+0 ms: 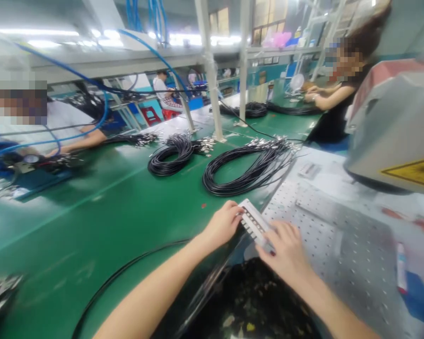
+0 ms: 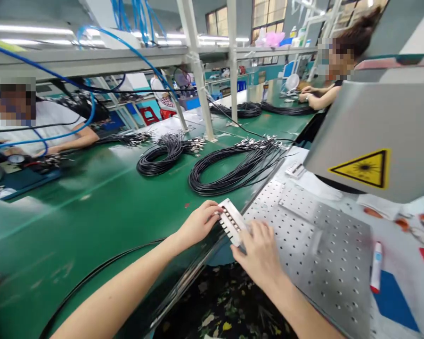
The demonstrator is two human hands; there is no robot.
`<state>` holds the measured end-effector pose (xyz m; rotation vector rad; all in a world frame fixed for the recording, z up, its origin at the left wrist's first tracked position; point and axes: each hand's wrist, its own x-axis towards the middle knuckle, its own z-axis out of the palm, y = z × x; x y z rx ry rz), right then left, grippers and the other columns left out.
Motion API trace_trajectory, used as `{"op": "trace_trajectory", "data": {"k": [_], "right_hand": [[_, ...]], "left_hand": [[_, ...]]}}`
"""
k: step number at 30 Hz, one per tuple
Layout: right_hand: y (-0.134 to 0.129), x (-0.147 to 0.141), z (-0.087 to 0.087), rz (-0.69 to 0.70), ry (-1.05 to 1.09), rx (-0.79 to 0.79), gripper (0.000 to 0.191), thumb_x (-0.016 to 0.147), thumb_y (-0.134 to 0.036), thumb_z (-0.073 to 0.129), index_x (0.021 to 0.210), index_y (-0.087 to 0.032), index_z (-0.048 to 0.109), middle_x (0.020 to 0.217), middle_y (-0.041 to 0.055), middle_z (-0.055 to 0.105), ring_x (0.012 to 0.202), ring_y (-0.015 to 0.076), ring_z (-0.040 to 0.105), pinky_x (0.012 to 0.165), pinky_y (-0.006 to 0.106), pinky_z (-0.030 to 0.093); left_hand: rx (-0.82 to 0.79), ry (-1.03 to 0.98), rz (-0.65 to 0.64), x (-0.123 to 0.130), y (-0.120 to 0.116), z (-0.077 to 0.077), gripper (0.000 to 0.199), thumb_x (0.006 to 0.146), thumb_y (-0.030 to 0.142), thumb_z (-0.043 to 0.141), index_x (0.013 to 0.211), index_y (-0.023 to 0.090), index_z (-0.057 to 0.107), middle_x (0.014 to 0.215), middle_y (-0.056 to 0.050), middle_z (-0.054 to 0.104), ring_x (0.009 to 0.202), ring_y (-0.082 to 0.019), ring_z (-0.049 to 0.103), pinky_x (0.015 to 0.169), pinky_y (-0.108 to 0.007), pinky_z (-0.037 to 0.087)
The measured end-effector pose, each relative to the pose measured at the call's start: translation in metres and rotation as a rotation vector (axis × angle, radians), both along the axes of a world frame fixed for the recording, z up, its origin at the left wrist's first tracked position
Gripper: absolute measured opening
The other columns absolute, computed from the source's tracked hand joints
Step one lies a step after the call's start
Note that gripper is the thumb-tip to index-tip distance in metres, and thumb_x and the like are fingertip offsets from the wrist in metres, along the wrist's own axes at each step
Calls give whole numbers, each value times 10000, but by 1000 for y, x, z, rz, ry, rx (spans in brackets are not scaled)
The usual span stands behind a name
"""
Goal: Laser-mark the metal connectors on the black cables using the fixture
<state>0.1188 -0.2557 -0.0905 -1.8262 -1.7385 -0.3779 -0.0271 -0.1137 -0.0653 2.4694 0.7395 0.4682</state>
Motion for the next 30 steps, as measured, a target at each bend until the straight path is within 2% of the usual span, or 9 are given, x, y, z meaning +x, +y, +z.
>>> {"op": "trace_trajectory", "data": {"k": [2, 5, 7, 9, 14, 21, 25, 27, 30], "right_hand": [[-19, 42, -3, -53, -56, -1, 114, 733, -302, 579, 742, -190, 560, 961, 115, 569, 957, 270, 516, 895, 459, 372], [-42, 101, -13, -106, -118, -68, 103, 725, -295, 576, 748, -198, 550, 947, 100, 589, 955, 260, 533, 867, 434, 398], [-55, 131, -20, -120, -154, -154, 69, 724, -267, 566, 740, -204, 546, 951, 82, 606, 946, 247, 546, 896, 451, 381], [-64, 152, -27, -129, -191, -225, 58, 747, -266, 546, 760, -213, 564, 1002, 75, 611, 1009, 255, 533, 942, 493, 334], [-74, 171, -29, -182, -204, -232, 129, 770, -322, 552, 826, -236, 631, 1144, 86, 563, 1177, 297, 415, 941, 496, 330], [-82, 175, -26, -205, -165, -214, 120, 744, -333, 587, 792, -258, 667, 1060, 71, 591, 1127, 296, 450, 904, 479, 370], [-86, 177, -28, -214, -141, -246, 135, 745, -358, 590, 795, -257, 664, 1058, 66, 595, 1087, 288, 482, 882, 467, 390], [-96, 185, -27, -217, -124, -279, 209, 782, -384, 547, 922, -271, 653, 1092, 62, 587, 1061, 266, 511, 867, 439, 413], [-129, 209, -26, -283, -155, -307, 305, 860, -327, 419, 1099, -240, 588, 1077, 76, 595, 952, 216, 574, 789, 359, 462]], "left_hand": [[44, 61, -93, 46, -6, -1, 250, 891, 205, 377, 1054, 189, 566, 1079, -54, 512, 946, -155, 544, 866, -268, 446], [130, 197, -200, 109, -15, -11, 262, 889, 188, 361, 1066, 186, 555, 1035, -62, 519, 900, -161, 555, 814, -270, 465], [172, 254, -265, 138, -21, -22, 242, 858, 163, 411, 1036, 193, 572, 975, -59, 531, 868, -172, 555, 788, -280, 469], [203, 262, -311, 153, -25, -32, 238, 821, 142, 467, 1020, 202, 585, 948, -61, 532, 881, -192, 541, 800, -300, 463], [293, 264, -339, 160, -34, -43, 245, 859, 125, 402, 1024, 184, 573, 921, -80, 531, 934, -226, 495, 832, -350, 443], [447, 261, -388, 167, -49, -51, 183, 846, 100, 411, 967, 149, 538, 894, -78, 525, 855, -223, 480, 738, -328, 458], [465, 268, -387, 167, -50, -51, 181, 846, 95, 416, 981, 156, 519, 901, -76, 520, 860, -227, 484, 717, -324, 461], [469, 292, -405, 166, -48, -48, 168, 852, 95, 407, 961, 158, 519, 895, -79, 521, 860, -224, 492, 710, -320, 462], [471, 313, -435, 166, -45, -43, 171, 866, 106, 398, 979, 163, 512, 873, -73, 530, 849, -209, 511, 714, -309, 465]]}}
